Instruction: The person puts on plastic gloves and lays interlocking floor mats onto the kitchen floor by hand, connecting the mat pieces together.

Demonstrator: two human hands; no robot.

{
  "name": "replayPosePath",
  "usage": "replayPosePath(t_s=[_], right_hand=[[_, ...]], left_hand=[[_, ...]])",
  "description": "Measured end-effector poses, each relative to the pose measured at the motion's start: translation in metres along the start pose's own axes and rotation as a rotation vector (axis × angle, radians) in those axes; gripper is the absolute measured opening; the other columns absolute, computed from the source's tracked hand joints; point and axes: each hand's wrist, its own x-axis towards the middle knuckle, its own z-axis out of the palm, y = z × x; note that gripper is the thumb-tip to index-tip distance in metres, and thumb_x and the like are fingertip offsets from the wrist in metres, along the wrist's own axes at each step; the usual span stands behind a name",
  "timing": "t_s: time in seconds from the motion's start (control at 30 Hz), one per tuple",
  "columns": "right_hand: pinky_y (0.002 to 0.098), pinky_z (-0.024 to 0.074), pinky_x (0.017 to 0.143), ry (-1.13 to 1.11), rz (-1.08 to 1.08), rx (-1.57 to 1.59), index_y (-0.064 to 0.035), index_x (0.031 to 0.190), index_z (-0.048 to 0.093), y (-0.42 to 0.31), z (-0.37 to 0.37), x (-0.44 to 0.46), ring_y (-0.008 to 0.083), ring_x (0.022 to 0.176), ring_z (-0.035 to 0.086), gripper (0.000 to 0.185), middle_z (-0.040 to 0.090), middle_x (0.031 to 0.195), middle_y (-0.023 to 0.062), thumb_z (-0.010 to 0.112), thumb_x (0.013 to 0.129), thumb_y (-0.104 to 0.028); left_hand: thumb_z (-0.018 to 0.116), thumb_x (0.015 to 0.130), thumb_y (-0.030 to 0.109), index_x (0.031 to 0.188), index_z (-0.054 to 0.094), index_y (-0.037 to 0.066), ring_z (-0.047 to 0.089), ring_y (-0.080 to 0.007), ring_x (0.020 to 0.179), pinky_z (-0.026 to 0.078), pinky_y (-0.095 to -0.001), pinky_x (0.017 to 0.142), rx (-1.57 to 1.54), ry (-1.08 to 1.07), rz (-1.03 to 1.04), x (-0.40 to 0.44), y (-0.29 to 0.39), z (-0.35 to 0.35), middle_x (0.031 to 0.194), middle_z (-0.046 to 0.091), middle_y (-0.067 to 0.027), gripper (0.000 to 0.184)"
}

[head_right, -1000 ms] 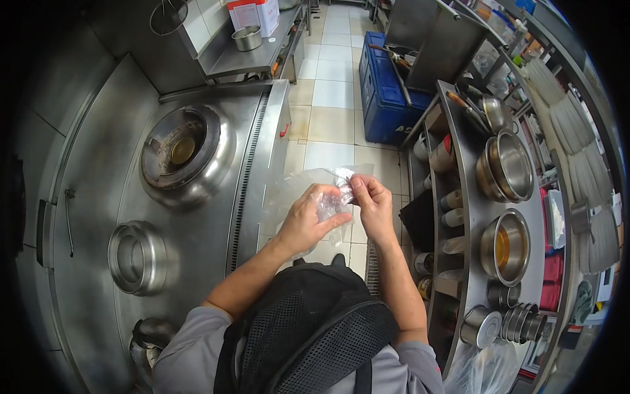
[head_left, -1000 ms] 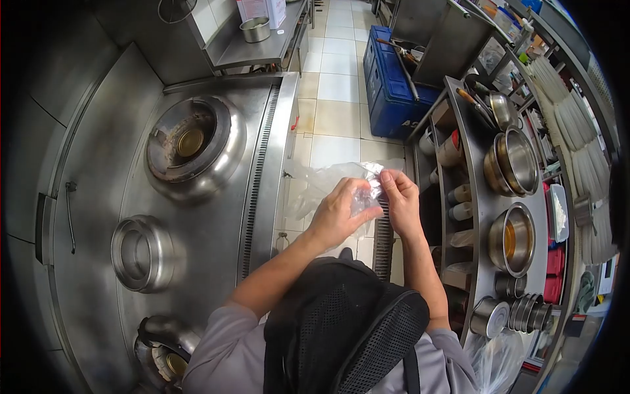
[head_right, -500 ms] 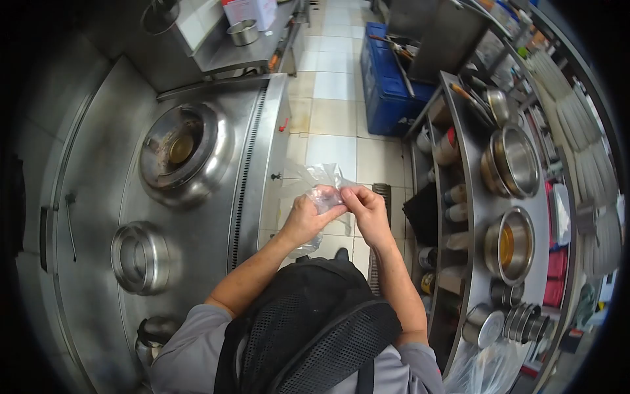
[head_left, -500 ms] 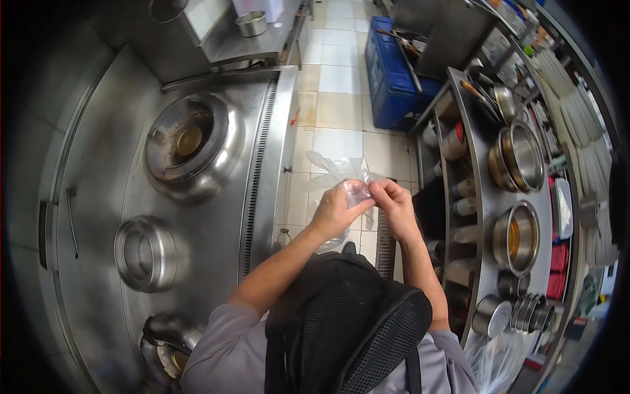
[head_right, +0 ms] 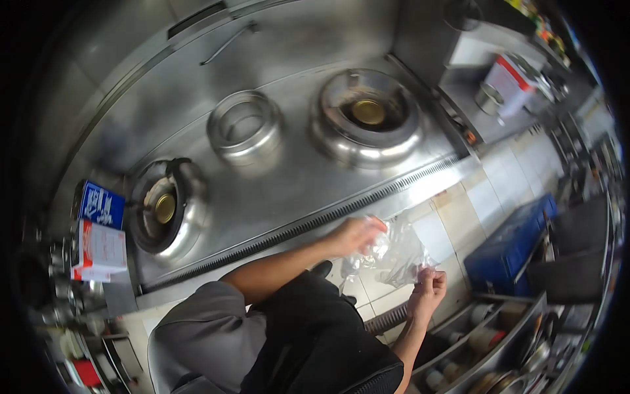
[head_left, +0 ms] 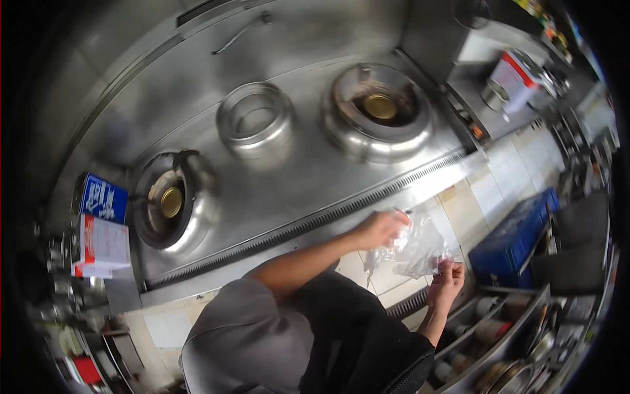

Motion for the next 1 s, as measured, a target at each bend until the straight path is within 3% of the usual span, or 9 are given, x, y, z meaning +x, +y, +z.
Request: replayPosePath(t_s=[0.1,0.23,0.4,0.5,0.6,0.7,0.8,0.9,1.0], right_hand=[[0.027,0.0501,0.08,-0.084,0.035,-0.071,-0.0091,0.1,0.057,0.004,0.051,0.026,0.0112,0.085,0.06,0.01,0.064,0.094,0.0023,0.059,0.099,0.001],[0.0213,0.0453,0.069,-0.313,0.226,-0.248,-0.0071,0.114,0.06,0.026,0.148,0.04,0.0059,0.077,0.055,0.018,0.063,0.092,-0.0008,0.06,0.098,0.001],[0.0212,0.0446,0.062,-0.802,0.266,-0.693,-0.0019,0.118,0.064,0.071,0.26,0.052,0.0034,0.07,0.053,0.018,0.067,0.091,0.0003,0.064,0.1,-0.005],[0.0229,0.0479,0.062,-0.87,0.208,-0.707,-0.0022,0.105,0.068,0.099,0.301,0.06,0.0053,0.071,0.06,0.009,0.07,0.082,0.0024,0.07,0.096,-0.004],[0.0231,0.0485,0.062,-0.86,0.348,-0.729,-0.0025,0.1,0.067,0.111,0.352,0.066,0.0058,0.069,0.06,0.007,0.071,0.082,0.0012,0.071,0.096,-0.006],[0.0265,0.0505,0.062,-1.12,0.156,-0.798,-0.0003,0.098,0.066,0.133,0.406,0.078,0.0102,0.069,0.065,0.011,0.071,0.078,0.0066,0.073,0.094,-0.007],[0.0317,0.0538,0.065,-1.38,-0.031,-0.879,0.0006,0.096,0.068,0.16,0.471,0.101,0.0186,0.071,0.07,0.012,0.071,0.079,0.0137,0.074,0.092,-0.009],[0.038,0.0549,0.07,-1.309,-0.303,-0.916,-0.0017,0.1,0.071,0.222,0.544,0.132,0.0319,0.078,0.073,0.019,0.073,0.088,0.0177,0.074,0.092,-0.019],[0.0432,0.0563,0.076,-1.267,-0.4,-1.101,-0.0035,0.104,0.072,0.287,0.628,0.159,0.0348,0.089,0.073,0.018,0.072,0.096,0.0204,0.071,0.092,-0.018]], left_hand=[[0.054,0.108,0.034,0.104,0.065,0.009,0.039,-0.0033,0.058,0.033,-0.0223,0.051,0.039,0.329,-0.03,-0.02,-0.011,-0.089,0.07,0.045,0.0076,0.027],[0.054,0.108,0.036,0.098,0.062,0.011,0.032,-0.0026,0.059,0.025,-0.0234,0.051,-0.249,0.57,-0.153,-0.046,-0.006,-0.149,0.072,0.04,0.0093,0.028],[0.065,0.103,0.033,0.098,0.063,0.006,0.051,-0.0086,0.074,0.044,-0.0287,0.066,0.185,0.58,0.08,-0.056,-0.014,-0.216,0.081,0.056,0.0036,0.028],[0.071,0.099,0.032,0.097,0.064,0.005,0.054,-0.0088,0.075,0.046,-0.029,0.069,0.288,0.516,-0.119,-0.073,0.013,-0.278,0.083,0.061,0.0019,0.028],[0.073,0.097,0.028,0.099,0.067,0.004,0.058,-0.012,0.072,0.049,-0.0316,0.071,0.164,0.459,0.157,-0.082,0.002,-0.275,0.084,0.065,0.0002,0.025],[0.074,0.095,0.022,0.103,0.069,0.003,0.064,-0.016,0.074,0.052,-0.0349,0.075,-0.159,0.289,-0.01,-0.104,-0.023,-0.271,0.092,0.069,-0.0029,0.022],[0.07,0.098,0.022,0.107,0.068,0.0,0.065,-0.0169,0.074,0.053,-0.0343,0.075,0.078,0.5,-0.353,-0.131,-0.042,-0.288,0.099,0.069,-0.0042,0.024],[0.065,0.102,0.029,0.105,0.068,0.0,0.06,-0.0137,0.07,0.05,-0.0299,0.066,0.385,0.732,-0.092,-0.177,-0.098,-0.298,0.095,0.067,-0.0032,0.029],[0.061,0.104,0.033,0.102,0.069,0.0,0.054,-0.01,0.064,0.044,-0.0256,0.058,-0.114,0.911,-0.219,-0.219,-0.056,-0.317,0.085,0.062,-0.0023,0.035]])
